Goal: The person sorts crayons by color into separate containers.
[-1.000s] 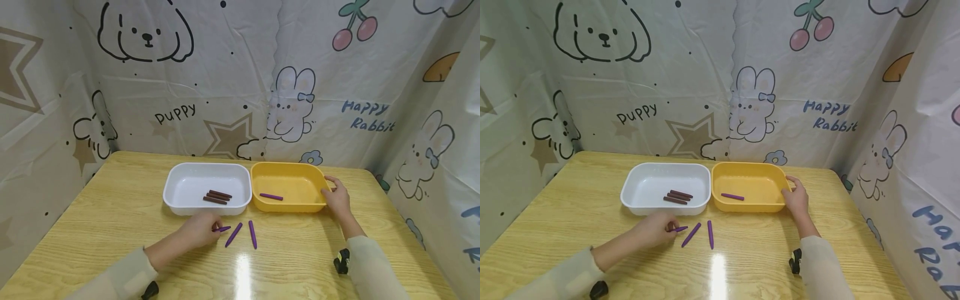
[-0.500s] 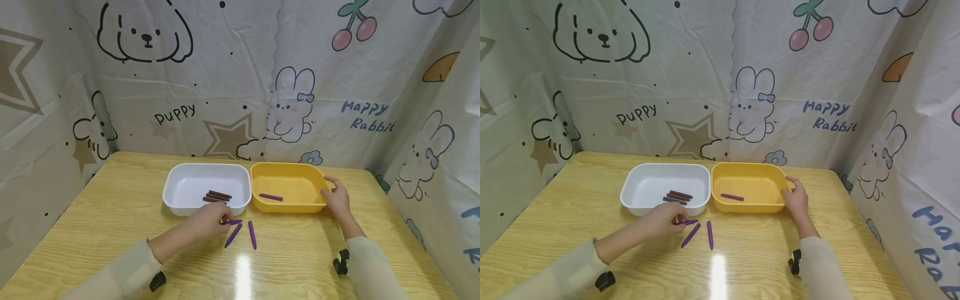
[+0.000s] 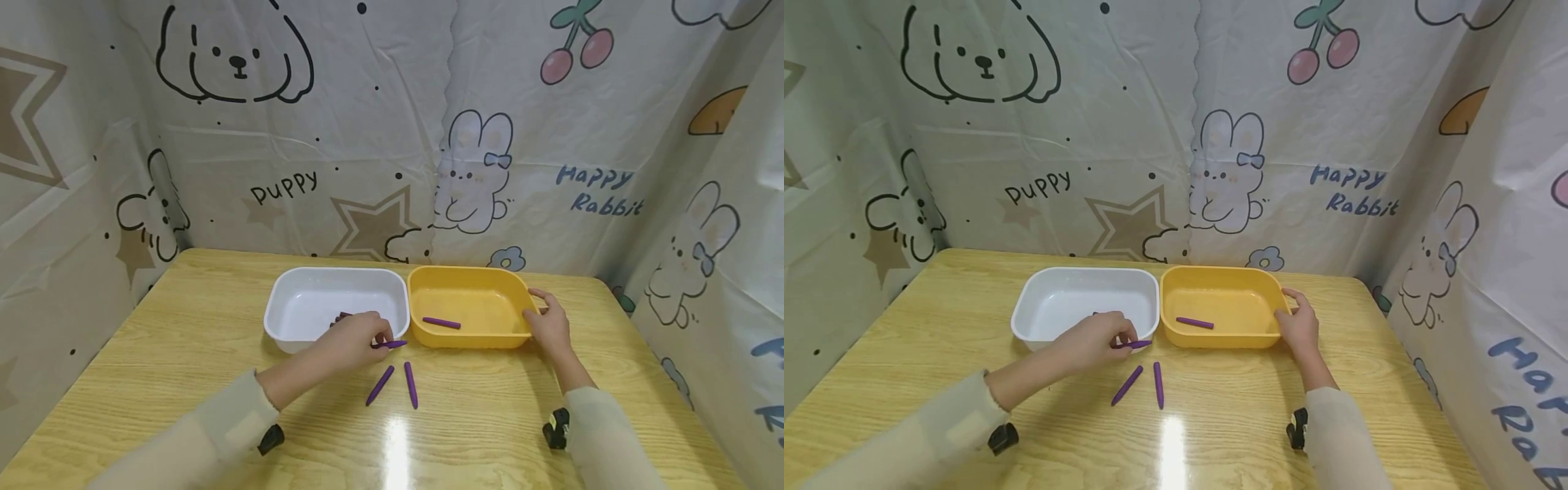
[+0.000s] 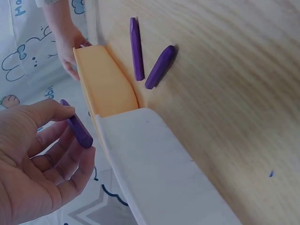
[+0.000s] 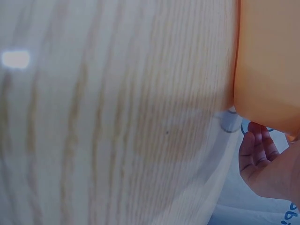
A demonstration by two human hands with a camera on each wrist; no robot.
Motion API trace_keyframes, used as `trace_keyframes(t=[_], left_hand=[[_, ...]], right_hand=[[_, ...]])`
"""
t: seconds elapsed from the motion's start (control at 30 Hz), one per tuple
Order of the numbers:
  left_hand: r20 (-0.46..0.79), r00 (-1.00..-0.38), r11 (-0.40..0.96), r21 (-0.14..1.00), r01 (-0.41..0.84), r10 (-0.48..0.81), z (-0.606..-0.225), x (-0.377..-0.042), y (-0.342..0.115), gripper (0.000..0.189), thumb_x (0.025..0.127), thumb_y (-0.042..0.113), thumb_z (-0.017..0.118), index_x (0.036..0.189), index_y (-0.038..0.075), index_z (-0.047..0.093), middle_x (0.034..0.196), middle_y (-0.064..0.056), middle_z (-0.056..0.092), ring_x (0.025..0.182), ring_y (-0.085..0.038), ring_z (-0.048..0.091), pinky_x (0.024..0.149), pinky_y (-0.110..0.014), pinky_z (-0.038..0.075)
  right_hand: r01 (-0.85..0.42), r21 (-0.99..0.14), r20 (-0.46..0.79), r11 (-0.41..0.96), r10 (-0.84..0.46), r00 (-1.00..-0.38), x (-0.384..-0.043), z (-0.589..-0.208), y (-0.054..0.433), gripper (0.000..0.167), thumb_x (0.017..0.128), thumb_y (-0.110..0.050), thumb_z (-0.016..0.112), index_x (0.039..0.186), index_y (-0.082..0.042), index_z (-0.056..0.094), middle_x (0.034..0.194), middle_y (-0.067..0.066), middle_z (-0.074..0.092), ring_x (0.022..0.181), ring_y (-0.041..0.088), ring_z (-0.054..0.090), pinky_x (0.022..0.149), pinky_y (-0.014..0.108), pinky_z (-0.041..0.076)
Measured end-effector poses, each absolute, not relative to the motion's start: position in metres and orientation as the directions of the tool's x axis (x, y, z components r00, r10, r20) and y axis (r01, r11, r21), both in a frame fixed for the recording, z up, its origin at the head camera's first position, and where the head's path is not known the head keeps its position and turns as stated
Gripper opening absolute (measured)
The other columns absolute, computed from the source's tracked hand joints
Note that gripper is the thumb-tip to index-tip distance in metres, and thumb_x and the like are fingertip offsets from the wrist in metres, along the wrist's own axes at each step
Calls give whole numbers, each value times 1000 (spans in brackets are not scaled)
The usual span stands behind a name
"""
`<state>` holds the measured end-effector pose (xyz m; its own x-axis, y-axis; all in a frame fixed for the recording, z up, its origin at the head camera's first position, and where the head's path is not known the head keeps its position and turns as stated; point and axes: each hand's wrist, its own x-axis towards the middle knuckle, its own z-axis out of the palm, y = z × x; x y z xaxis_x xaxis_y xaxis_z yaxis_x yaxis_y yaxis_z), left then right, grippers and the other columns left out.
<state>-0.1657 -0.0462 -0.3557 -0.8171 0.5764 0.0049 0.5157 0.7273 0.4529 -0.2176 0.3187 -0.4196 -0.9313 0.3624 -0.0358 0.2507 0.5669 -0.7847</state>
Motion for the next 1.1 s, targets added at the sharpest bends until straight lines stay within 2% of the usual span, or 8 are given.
trace_keyframes(t=[0.17, 0.43, 1.1], left_hand=[[11, -828, 740, 442, 507, 561, -350, -173, -40, 6, 84, 16, 69, 89, 14, 68, 86, 2, 61, 80, -12, 56, 74, -29, 48], [37, -817, 728, 432, 533, 576, -342, -181, -29, 5, 83, 13, 68, 88, 11, 68, 84, 0, 59, 74, -12, 52, 70, -27, 47], [44, -817, 744, 387, 545, 575, -336, -210, 1, 13, 86, 17, 66, 97, 10, 69, 94, -3, 66, 90, -17, 59, 80, -31, 50]], right_hand=[[252, -787, -36, 562, 367, -929, -217, -420, 318, 51, 90, -13, 50, 140, -12, 41, 123, 27, 51, 102, 33, 56, 61, 21, 50], [250, -790, -38, 560, 363, -931, -216, -420, 317, 51, 91, -12, 52, 140, -12, 41, 121, 28, 52, 99, 32, 58, 59, 20, 50], [256, -789, -44, 558, 365, -930, -219, -421, 320, 51, 90, -12, 51, 140, -13, 41, 120, 27, 52, 92, 28, 59, 56, 20, 50]])
